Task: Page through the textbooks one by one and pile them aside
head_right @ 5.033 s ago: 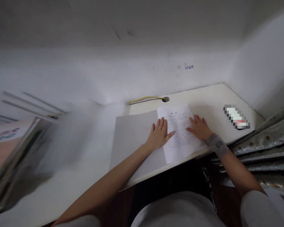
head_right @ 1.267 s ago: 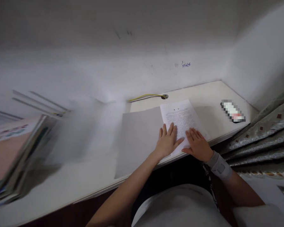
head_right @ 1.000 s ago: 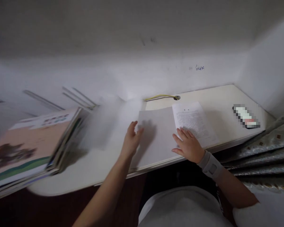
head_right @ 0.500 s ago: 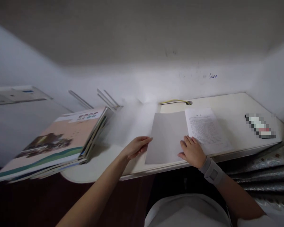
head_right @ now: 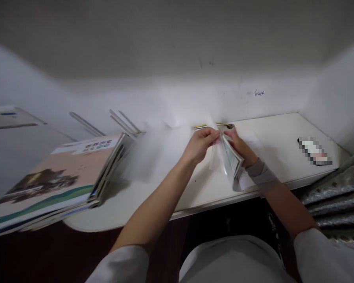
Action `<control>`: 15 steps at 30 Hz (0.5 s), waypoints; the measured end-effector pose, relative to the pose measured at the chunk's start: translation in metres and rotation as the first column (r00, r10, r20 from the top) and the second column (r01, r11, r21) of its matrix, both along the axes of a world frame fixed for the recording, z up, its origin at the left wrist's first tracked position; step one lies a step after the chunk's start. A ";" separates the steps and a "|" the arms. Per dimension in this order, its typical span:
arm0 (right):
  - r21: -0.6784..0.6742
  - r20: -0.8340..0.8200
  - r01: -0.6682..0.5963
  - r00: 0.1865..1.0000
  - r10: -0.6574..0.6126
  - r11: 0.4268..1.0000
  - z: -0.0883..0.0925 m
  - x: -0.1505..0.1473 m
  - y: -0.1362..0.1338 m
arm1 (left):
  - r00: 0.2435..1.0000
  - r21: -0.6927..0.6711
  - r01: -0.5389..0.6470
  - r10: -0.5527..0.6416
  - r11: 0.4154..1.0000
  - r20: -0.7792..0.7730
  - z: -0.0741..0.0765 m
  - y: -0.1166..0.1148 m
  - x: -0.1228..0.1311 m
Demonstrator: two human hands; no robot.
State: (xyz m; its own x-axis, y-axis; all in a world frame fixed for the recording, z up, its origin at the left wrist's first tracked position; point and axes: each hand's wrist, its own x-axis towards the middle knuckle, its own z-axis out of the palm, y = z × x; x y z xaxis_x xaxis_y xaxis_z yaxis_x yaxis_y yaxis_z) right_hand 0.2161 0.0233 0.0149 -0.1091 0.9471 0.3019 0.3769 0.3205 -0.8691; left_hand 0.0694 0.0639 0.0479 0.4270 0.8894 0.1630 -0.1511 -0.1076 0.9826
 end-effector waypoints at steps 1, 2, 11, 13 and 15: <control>-0.082 -0.108 -0.030 0.994 0.021 0.996 0.007 0.012 -0.001 | 0.998 -0.043 0.032 -0.030 0.999 0.053 -0.001 0.000 0.008; -0.170 -0.218 -0.070 0.975 0.032 0.983 0.012 0.025 -0.005 | 0.993 -0.088 0.062 -0.053 0.994 0.102 -0.001 0.001 0.013; -0.527 -0.448 0.003 0.848 -0.282 0.850 -0.024 0.132 -0.024 | 0.977 -0.205 -0.084 0.121 0.975 0.174 -0.014 -0.007 -0.062; -0.516 -0.472 0.036 0.822 -0.320 0.856 -0.037 0.146 -0.024 | 0.968 -0.213 -0.195 0.223 0.957 0.115 -0.025 -0.007 -0.093; -0.478 -0.513 0.064 0.789 -0.337 0.876 -0.047 0.158 -0.025 | 0.938 -0.235 -0.320 0.342 0.918 0.061 -0.040 -0.003 -0.124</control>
